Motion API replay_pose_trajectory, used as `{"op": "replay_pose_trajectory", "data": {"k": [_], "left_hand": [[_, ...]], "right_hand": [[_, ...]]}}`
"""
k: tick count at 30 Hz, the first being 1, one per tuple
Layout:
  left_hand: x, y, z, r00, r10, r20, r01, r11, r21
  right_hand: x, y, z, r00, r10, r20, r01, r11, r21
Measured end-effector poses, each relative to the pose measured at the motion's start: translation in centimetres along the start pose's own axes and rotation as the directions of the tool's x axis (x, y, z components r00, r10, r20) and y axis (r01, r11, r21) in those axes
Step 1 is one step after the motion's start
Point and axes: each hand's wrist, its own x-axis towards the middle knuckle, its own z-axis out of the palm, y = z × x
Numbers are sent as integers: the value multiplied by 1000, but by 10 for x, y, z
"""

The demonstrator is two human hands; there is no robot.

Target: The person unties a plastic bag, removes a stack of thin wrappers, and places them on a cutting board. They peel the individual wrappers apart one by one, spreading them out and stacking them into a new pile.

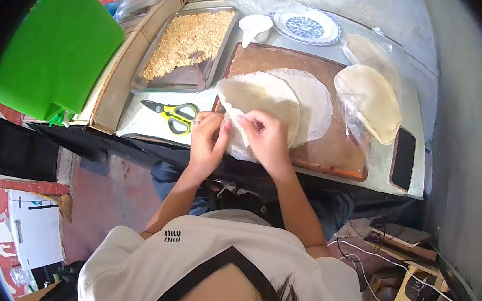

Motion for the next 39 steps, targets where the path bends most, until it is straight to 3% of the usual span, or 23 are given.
{"op": "replay_pose_trajectory", "data": {"k": [6, 9, 13, 15, 17, 21, 28, 32, 33, 37, 39], "left_hand": [[-8, -6, 0, 996, -81, 41, 83, 994, -65], [-7, -7, -2, 994, -85, 67, 89, 995, -50], [-3, -8, 0, 994, 27, 103, -17, 995, -96], [-4, -8, 1, 996, 28, 87, -20, 996, -87], [-5, -14, -1, 998, 0, 65, 3, 999, -42], [-7, -19, -5, 997, -27, 67, 27, 1000, 2], [10, -3, -1, 982, -175, 75, 163, 976, 144], [19, -14, -1, 989, -15, 144, 11, 999, 32], [20, -11, -4, 991, 92, 102, -106, 984, 142], [16, -14, -10, 994, -38, 100, 15, 974, 226], [13, -18, -4, 998, 8, 65, -14, 997, 82]], "right_hand": [[4, 20, -11, 986, 158, 53, -162, 983, 86], [1, 4, 1, 996, 77, -43, -69, 985, 160], [4, 6, 3, 997, -62, 46, 61, 998, 27], [5, 17, -11, 998, 54, 16, -54, 999, 2], [7, 24, -13, 993, 91, -77, -89, 996, 24], [2, 12, -11, 997, 67, -37, -70, 991, -110], [-1, 5, 1, 995, -87, 47, 91, 993, -72], [-1, 12, -7, 999, -49, 18, 51, 991, -121], [-1, 13, -12, 1000, -30, -2, 30, 988, -149], [-1, 23, -25, 986, 71, -152, -95, 982, -161], [-1, 22, -26, 991, 85, -105, -103, 979, -176]]}}
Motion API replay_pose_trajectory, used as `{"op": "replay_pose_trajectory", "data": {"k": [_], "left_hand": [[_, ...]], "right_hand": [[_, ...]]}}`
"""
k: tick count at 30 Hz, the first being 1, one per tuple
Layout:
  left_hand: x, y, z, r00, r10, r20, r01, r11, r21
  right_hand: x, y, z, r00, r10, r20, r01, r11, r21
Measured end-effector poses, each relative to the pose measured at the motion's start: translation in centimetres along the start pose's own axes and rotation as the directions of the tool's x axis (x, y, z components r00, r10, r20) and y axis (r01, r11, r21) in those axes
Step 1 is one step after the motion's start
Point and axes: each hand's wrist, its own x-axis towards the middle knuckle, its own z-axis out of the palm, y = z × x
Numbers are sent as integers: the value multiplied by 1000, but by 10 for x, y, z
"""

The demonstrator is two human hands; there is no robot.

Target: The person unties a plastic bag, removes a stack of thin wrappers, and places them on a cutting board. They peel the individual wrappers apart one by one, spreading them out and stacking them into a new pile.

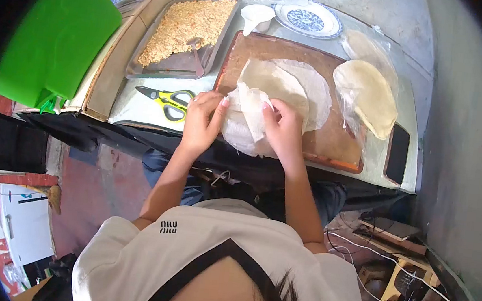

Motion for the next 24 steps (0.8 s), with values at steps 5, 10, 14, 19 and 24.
{"op": "replay_pose_trajectory", "data": {"k": [5, 10, 14, 19, 24], "left_hand": [[-7, 10, 6, 997, 60, 49, -56, 994, -92], [-10, 9, 2, 997, 59, -51, -58, 998, 29], [-15, 2, -2, 993, -41, -114, 46, 998, 42], [-14, -1, -6, 995, -101, 0, 101, 994, 49], [9, 19, -3, 997, -72, 30, 68, 991, 117]], "right_hand": [[3, -24, 11, 969, -247, -16, 247, 969, -33], [9, -22, 0, 997, -33, 74, 34, 999, -9], [12, -6, -11, 1000, -7, -4, 7, 999, 43], [5, -9, -6, 997, -56, 52, 50, 993, 107], [2, -27, -3, 985, -124, 115, 119, 992, 49]]}}
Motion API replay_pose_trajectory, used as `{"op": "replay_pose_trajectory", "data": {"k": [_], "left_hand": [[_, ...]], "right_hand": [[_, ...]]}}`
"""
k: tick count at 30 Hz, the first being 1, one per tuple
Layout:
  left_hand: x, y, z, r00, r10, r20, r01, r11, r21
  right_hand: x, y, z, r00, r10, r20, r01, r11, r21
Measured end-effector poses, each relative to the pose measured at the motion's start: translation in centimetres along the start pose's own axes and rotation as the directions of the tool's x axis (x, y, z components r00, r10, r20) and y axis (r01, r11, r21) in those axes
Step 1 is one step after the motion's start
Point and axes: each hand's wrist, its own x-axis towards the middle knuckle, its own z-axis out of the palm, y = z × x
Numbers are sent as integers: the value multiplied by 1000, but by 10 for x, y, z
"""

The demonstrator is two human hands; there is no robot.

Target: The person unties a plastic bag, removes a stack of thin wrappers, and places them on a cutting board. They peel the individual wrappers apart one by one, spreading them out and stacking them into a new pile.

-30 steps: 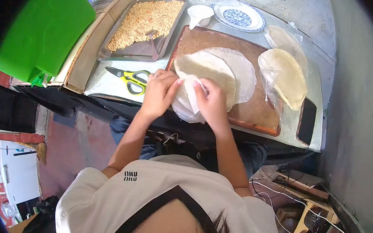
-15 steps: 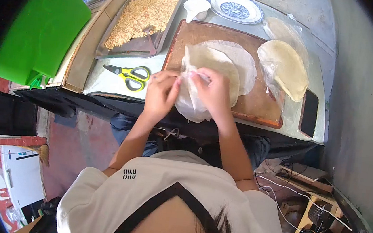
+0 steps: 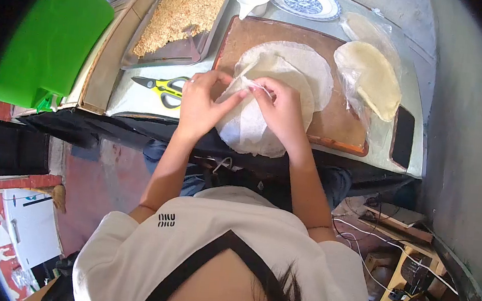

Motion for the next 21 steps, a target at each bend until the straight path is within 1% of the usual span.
{"op": "replay_pose_trajectory", "data": {"k": [1, 2, 5, 6, 8, 9, 11, 12, 13, 14, 15, 17, 19, 20, 21], "left_hand": [[5, 2, -1, 1000, 10, 27, -10, 1000, 24], [10, 3, -5, 990, 11, 138, -17, 999, 40], [21, -18, 4, 951, 109, 290, -56, 981, -185], [24, -17, -1, 943, 121, 309, -73, 984, -162], [25, -20, -6, 962, 33, 273, 24, 979, -203], [25, -21, -9, 967, -12, 256, 71, 972, -224], [23, -22, -10, 958, -53, 282, 89, 989, -114], [21, -22, -9, 949, -65, 307, 87, 994, -58], [20, -22, -9, 941, -79, 330, 85, 996, -2], [20, -20, -9, 935, -98, 342, 101, 995, 8], [22, -18, -6, 949, -75, 306, 95, 994, -51], [24, -16, 0, 973, -32, 229, 72, 983, -171], [27, -14, 7, 975, 13, 224, 33, 979, -199], [31, -13, 9, 975, 39, 217, 8, 977, -215], [34, -14, 11, 964, 40, 261, 9, 983, -185]], "right_hand": [[0, -2, 0, 1000, -13, 11, 13, 1000, -25], [1, -4, -1, 999, -26, 21, 27, 998, -51], [2, -11, -8, 999, -5, 32, 9, 990, -137], [2, -9, -10, 1000, -5, -22, 2, 992, -124], [2, -1, -16, 991, -4, -132, -9, 995, -98], [2, 1, -20, 989, 16, -147, -30, 995, -90], [3, 5, -27, 983, 58, -173, -71, 995, -70], [3, 7, -24, 984, 49, -174, -54, 998, -22], [2, 6, -24, 989, 62, -136, -68, 997, -37], [-1, 3, -24, 992, 78, -98, -83, 995, -53], [-1, -1, -23, 994, 93, -60, -97, 993, -71], [-2, 4, -19, 998, 53, -39, -55, 996, -73], [-4, 3, -17, 999, 29, -36, -32, 996, -83], [-4, 3, -19, 998, 66, -6, -66, 992, -106], [-5, 2, -21, 995, 102, 21, -98, 987, -129]]}}
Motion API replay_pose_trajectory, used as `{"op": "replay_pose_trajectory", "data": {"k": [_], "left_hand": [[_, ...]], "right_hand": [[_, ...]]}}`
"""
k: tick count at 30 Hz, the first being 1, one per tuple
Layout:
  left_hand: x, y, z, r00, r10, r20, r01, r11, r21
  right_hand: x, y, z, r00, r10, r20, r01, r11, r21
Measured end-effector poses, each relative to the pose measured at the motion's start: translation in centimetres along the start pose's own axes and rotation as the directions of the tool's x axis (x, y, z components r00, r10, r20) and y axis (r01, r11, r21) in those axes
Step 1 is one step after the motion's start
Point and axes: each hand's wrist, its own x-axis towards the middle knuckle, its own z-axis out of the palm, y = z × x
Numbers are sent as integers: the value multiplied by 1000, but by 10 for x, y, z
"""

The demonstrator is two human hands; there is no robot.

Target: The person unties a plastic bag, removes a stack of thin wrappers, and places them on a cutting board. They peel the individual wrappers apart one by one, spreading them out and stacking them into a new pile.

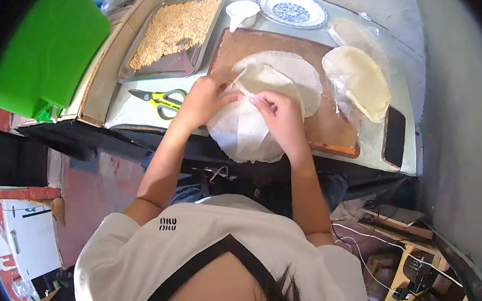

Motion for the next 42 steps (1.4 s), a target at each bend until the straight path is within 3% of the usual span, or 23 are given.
{"op": "replay_pose_trajectory", "data": {"k": [4, 8, 10, 14, 15, 17, 18, 19, 22, 25, 26, 28, 32, 35, 42], "left_hand": [[12, -1, -5, 993, 9, 121, -21, 995, 96], [8, 17, 2, 988, 113, 102, -129, 979, 160], [7, 31, 4, 980, 151, 132, -177, 959, 221], [8, 17, 4, 965, 263, -6, -256, 944, 210], [8, 17, -1, 963, 256, -84, -243, 960, 141], [4, 15, -10, 998, 37, -60, -32, 996, 87], [3, 16, -12, 997, -70, -43, 73, 995, 62], [0, 10, -5, 996, -41, -82, 41, 999, -3], [-1, 17, -1, 996, -86, -11, 86, 993, 86], [4, 15, 13, 980, 92, -178, -105, 992, -64], [5, 14, 14, 990, 81, -117, -87, 995, -45], [9, 18, 13, 998, 60, 8, -60, 998, -4], [9, 30, 22, 995, 80, -53, -75, 993, 92], [6, 35, 24, 989, 27, -143, -23, 999, 33], [-9, 18, 17, 947, -138, -289, 92, 982, -165]], "right_hand": [[-3, 10, -9, 999, 33, 23, -31, 996, -85], [-1, -3, 4, 969, -211, -131, 203, 976, -77], [2, -11, 5, 969, -229, -95, 212, 964, -162], [4, -15, 0, 991, -46, -128, 30, 992, -122], [5, -9, -3, 981, -61, -182, 55, 998, -34], [8, 5, -7, 953, -76, -293, 119, 984, 135], [9, 6, -8, 958, -79, -276, 110, 989, 96], [8, 6, -8, 963, -80, -258, 98, 994, 57], [6, 3, -5, 985, -46, -166, 50, 999, 19], [7, -3, -1, 994, -63, -95, 59, 997, -44], [7, -4, 0, 994, -78, -80, 72, 995, -75], [8, -1, 3, 987, -93, -128, 72, 985, -157], [10, -6, 13, 950, -199, -239, 133, 955, -267], [11, -13, 12, 987, -70, -147, 41, 981, -189], [10, 9, -2, 977, -12, -214, 32, 995, 92]]}}
